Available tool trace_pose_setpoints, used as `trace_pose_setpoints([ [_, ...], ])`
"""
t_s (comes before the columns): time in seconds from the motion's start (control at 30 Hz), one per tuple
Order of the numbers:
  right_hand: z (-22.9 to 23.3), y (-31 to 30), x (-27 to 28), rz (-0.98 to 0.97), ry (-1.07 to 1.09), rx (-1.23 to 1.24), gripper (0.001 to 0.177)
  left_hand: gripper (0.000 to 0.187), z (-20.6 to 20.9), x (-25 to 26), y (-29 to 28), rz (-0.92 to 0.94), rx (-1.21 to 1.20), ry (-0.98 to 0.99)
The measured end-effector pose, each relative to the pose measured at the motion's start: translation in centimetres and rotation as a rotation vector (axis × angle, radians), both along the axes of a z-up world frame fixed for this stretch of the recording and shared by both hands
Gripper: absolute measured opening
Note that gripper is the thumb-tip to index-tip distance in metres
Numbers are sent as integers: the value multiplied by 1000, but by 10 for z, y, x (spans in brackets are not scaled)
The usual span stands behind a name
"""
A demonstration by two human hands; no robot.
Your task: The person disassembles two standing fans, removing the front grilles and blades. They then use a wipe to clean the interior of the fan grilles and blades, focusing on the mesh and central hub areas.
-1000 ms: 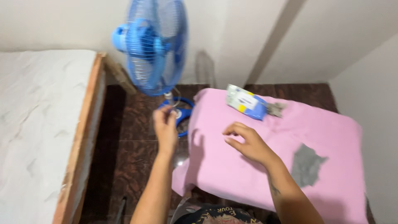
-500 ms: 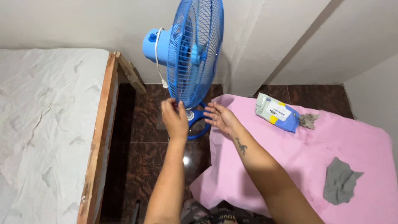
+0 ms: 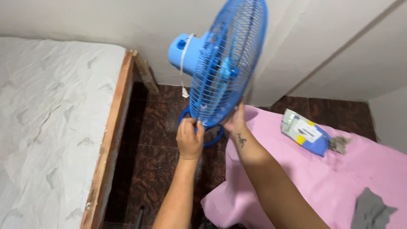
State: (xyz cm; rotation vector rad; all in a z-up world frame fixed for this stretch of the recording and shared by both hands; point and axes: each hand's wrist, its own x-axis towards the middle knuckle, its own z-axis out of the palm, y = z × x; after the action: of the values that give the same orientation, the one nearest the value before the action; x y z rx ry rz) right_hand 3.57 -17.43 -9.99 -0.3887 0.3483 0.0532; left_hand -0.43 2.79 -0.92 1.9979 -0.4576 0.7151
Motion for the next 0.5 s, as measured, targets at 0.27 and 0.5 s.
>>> trace_pose_setpoints([
  [0.27,23,16,-17,-63,-124,68,83,13,15,-1,17,-144,-6,-15],
  [0.5,48,40,-46,-64,37,102,83,12,38,-7,33,-169,28,49],
])
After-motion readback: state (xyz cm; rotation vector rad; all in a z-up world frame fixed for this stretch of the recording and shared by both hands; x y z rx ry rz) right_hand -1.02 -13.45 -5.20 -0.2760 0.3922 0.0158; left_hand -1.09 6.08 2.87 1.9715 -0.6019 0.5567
